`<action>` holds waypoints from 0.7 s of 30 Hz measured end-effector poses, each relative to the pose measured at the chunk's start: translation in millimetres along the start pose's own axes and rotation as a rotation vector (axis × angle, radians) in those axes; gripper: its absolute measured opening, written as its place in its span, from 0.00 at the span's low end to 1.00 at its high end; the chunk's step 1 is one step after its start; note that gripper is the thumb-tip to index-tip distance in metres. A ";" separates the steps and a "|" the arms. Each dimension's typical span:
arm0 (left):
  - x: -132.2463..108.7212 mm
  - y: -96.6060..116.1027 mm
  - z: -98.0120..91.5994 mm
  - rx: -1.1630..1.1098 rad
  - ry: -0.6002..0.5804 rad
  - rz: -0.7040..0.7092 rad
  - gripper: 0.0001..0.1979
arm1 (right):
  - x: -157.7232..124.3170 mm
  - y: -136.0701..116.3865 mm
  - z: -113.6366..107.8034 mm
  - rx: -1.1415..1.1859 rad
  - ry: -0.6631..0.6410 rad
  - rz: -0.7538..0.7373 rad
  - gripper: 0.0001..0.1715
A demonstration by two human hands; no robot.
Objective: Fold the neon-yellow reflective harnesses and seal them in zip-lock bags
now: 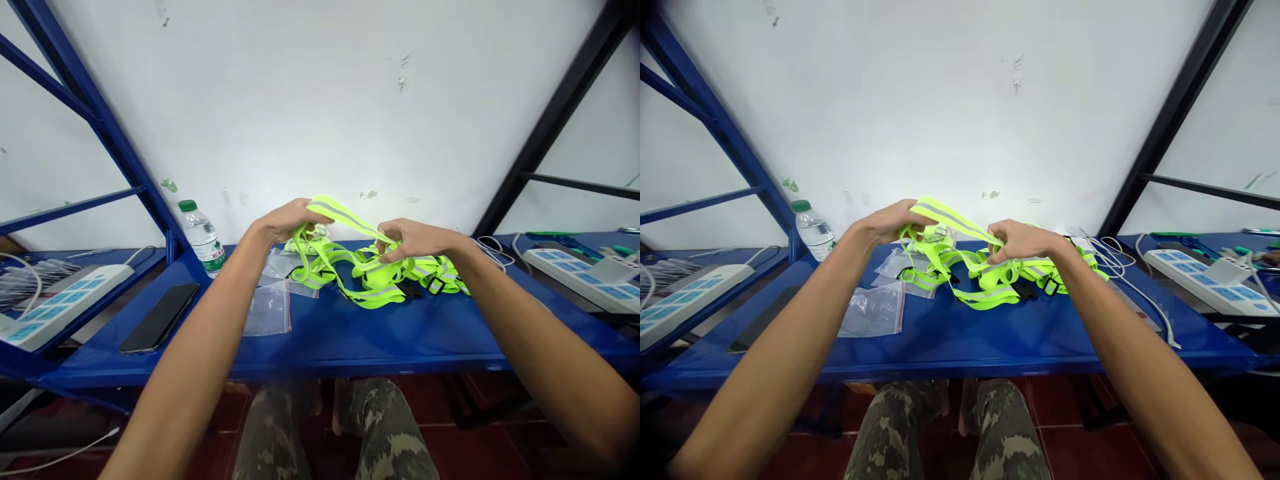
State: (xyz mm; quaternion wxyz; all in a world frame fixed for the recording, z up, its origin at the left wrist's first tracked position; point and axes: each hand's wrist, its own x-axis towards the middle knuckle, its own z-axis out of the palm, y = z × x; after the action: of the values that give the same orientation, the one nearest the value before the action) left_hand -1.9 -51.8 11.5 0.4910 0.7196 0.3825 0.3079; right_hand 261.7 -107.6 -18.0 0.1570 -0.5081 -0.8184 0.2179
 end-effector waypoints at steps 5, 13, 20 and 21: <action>-6.3 -7.1 -12.4 0.422 0.037 0.128 0.18 | 6.0 23.2 -3.4 -0.253 0.293 0.106 0.10; 9.1 -19.0 -10.3 0.593 0.494 0.378 0.14 | 0.0 12.8 -10.4 -0.061 0.880 0.072 0.17; 7.8 17.2 -3.6 0.351 0.869 0.610 0.12 | -15.7 -12.0 -9.8 -0.088 1.110 0.023 0.24; 7.7 22.9 -2.4 0.326 0.893 0.631 0.11 | -17.1 -15.8 -8.7 -0.076 1.141 0.016 0.24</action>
State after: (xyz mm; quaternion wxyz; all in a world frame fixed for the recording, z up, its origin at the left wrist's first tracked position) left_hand 5.8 -49.3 34.5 0.0486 0.6655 0.3619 0.6509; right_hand 261.2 -127.4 -3.0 0.5538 -0.5569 -0.6074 -0.1194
